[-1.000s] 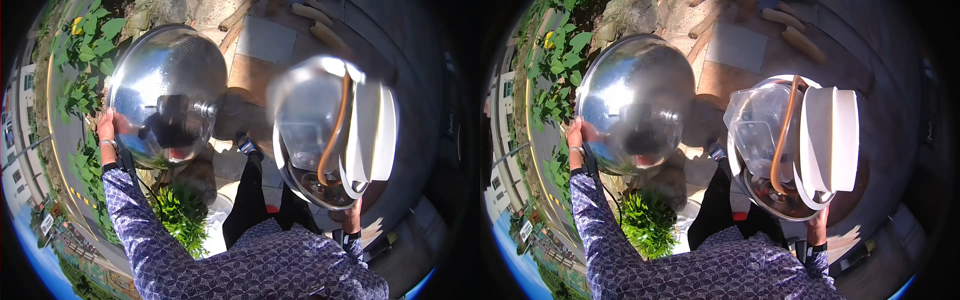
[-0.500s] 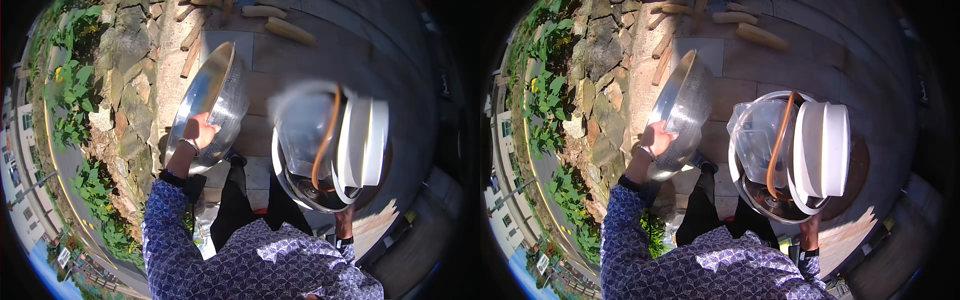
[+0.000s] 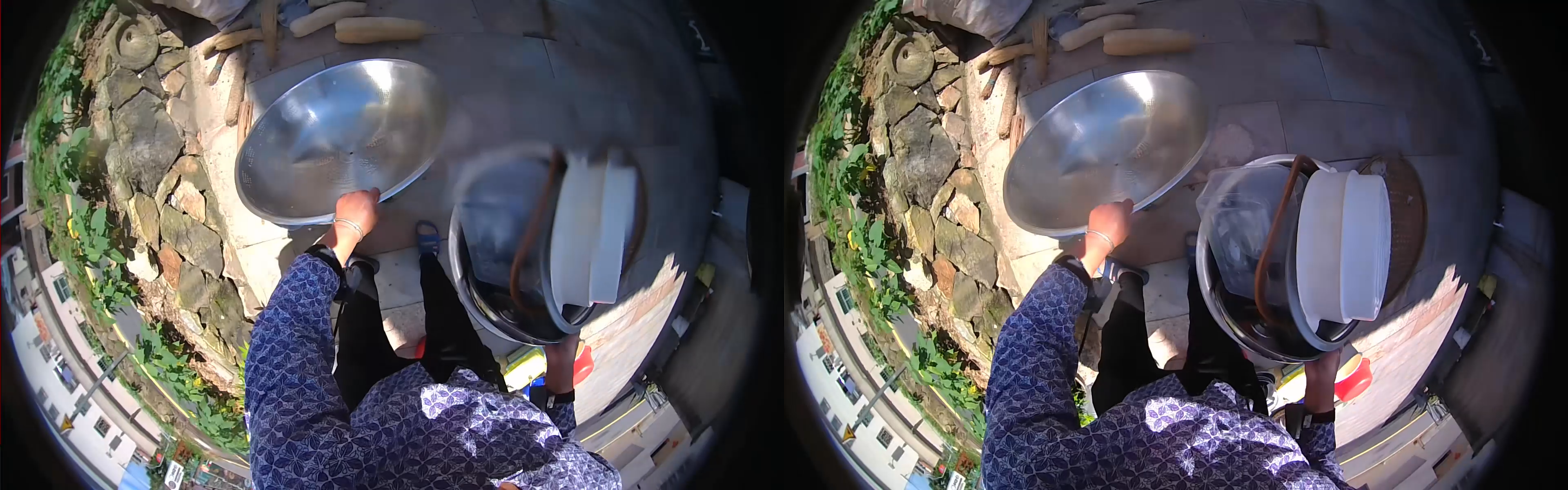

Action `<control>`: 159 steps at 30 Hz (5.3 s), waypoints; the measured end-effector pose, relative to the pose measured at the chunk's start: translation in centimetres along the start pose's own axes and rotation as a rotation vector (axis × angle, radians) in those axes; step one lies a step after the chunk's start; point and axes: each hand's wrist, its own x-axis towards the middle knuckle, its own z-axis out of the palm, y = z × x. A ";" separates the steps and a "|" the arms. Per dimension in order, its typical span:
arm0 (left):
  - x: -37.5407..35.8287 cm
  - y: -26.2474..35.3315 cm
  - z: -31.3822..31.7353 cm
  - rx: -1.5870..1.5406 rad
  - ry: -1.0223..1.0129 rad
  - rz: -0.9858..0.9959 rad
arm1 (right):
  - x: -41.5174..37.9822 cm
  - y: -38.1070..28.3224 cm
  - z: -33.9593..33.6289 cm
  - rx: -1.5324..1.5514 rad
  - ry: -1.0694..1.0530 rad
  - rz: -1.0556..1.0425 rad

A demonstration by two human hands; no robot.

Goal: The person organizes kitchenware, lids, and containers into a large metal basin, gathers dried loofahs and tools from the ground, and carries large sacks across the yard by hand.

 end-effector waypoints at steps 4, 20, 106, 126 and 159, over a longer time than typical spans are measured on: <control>2.2 1.9 5.7 0.168 -0.099 0.092 | 1.5 -0.8 -0.7 -0.010 0.065 -0.012; -1.4 -2.0 22.3 0.142 -0.245 -0.041 | 13.3 6.5 4.8 -0.152 -0.028 0.056; -4.0 -14.2 20.1 0.211 -0.193 -0.228 | 29.7 28.0 6.7 -1.127 -0.110 0.537; 5.5 -5.5 28.5 -0.175 0.419 -0.730 | 29.4 29.8 3.9 -1.049 -0.106 0.574; 11.3 -10.4 24.6 0.111 0.132 -0.116 | 28.6 29.9 6.3 -1.080 -0.084 0.536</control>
